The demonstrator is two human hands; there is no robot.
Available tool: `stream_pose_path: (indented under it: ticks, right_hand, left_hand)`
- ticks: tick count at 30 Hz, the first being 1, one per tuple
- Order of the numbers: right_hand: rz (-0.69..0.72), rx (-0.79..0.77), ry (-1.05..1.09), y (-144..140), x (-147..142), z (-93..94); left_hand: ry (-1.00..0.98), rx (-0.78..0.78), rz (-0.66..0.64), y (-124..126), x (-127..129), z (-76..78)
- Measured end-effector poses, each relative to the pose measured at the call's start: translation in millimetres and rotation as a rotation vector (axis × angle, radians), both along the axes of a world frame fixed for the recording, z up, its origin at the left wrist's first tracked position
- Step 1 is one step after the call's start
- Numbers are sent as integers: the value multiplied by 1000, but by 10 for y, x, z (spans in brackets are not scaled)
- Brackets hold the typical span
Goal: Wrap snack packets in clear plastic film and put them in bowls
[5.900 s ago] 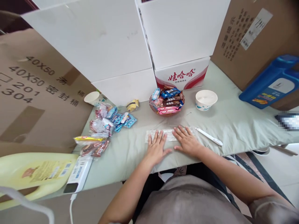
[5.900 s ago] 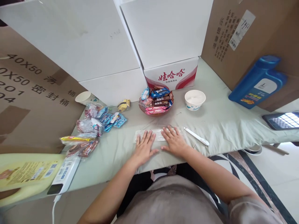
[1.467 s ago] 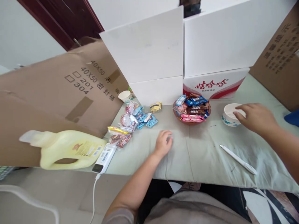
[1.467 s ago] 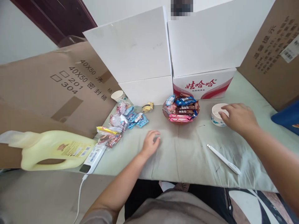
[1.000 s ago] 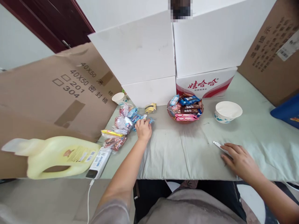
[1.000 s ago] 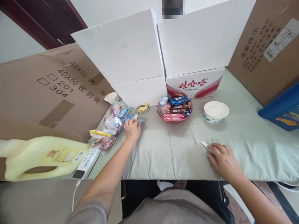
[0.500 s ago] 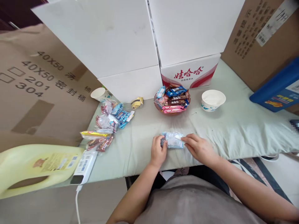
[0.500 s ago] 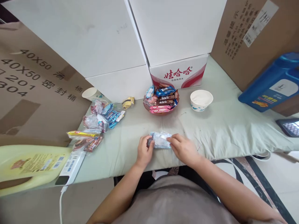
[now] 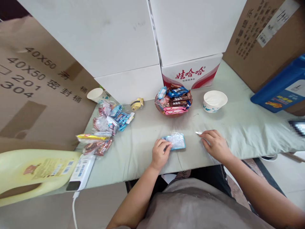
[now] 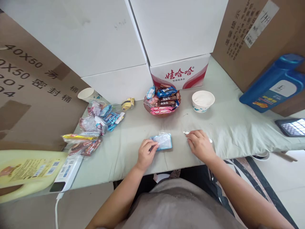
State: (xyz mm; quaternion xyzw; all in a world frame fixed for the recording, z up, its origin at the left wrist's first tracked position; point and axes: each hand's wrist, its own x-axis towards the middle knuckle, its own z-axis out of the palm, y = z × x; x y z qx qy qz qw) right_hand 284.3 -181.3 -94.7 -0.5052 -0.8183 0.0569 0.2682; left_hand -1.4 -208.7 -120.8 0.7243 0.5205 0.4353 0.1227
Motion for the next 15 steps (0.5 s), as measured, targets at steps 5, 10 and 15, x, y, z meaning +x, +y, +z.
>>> stream_pose_path:
  ticks: [5,10,15]
  right_hand:
    - [212,-63,250,-99,-651,75]
    - [251,-262,82,-57,-976,-120]
    - [151,-230,265,-52,-734,-217]
  left_hand:
    - [-148,-118,-10,-22,8,34]
    - [-274,-267,350,-50,-160,18]
    - [-274,-317,537,-143,-505,-57]
